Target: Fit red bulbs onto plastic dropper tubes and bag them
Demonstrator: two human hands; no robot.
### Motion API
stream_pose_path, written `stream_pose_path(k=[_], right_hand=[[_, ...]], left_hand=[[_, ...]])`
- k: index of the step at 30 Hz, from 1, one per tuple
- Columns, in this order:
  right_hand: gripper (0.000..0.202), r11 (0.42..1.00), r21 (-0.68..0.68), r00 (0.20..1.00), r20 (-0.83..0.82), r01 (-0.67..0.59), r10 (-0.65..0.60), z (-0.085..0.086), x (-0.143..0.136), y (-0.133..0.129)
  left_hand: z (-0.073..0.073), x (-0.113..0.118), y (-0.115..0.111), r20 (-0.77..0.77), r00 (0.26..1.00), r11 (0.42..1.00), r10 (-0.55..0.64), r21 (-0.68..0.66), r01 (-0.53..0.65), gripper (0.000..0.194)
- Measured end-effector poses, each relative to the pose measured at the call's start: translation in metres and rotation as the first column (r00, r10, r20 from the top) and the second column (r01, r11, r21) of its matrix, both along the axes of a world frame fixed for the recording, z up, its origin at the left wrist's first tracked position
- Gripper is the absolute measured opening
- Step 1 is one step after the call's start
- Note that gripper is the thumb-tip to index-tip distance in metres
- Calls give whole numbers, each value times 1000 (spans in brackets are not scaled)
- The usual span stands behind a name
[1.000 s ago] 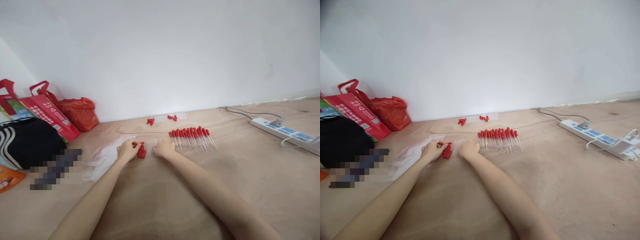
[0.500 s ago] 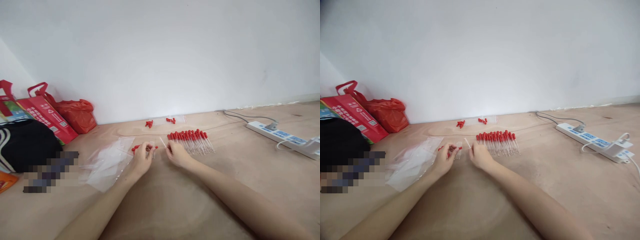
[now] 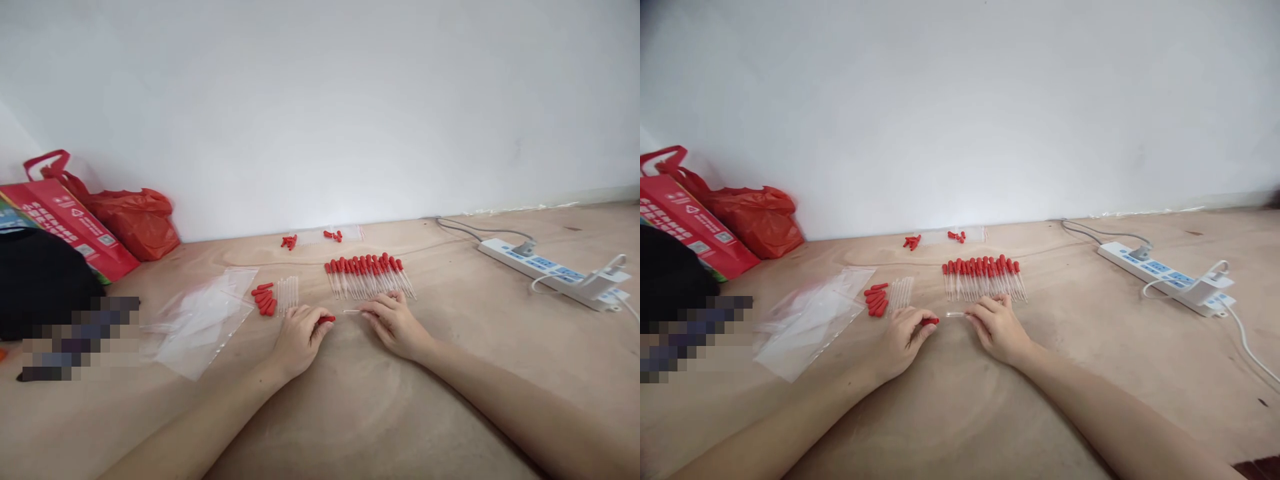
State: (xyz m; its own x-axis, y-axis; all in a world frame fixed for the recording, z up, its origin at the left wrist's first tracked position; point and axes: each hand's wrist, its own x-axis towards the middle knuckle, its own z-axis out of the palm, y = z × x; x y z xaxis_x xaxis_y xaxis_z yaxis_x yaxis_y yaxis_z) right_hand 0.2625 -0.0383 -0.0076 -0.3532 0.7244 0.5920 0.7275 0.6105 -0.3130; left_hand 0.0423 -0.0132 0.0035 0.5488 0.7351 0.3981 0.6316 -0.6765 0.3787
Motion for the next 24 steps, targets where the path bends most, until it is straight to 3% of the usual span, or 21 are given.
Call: stream_pose_path(k=[7,19,24], right_hand=[[21,996,-46,997,6,-76,76,-3,-11,0],[21,989,11,988,47,-151,150,-6,-7,6],[23,991,57,983,152,-118,108,-3,-8,3]], left_hand=[[1,0,-1,28,999,999,-42,11,42,16],[2,-1,-3,3,988,986,-155,58,155,22],[0,-2,-4,-22,988,982,-151,110,153,21]])
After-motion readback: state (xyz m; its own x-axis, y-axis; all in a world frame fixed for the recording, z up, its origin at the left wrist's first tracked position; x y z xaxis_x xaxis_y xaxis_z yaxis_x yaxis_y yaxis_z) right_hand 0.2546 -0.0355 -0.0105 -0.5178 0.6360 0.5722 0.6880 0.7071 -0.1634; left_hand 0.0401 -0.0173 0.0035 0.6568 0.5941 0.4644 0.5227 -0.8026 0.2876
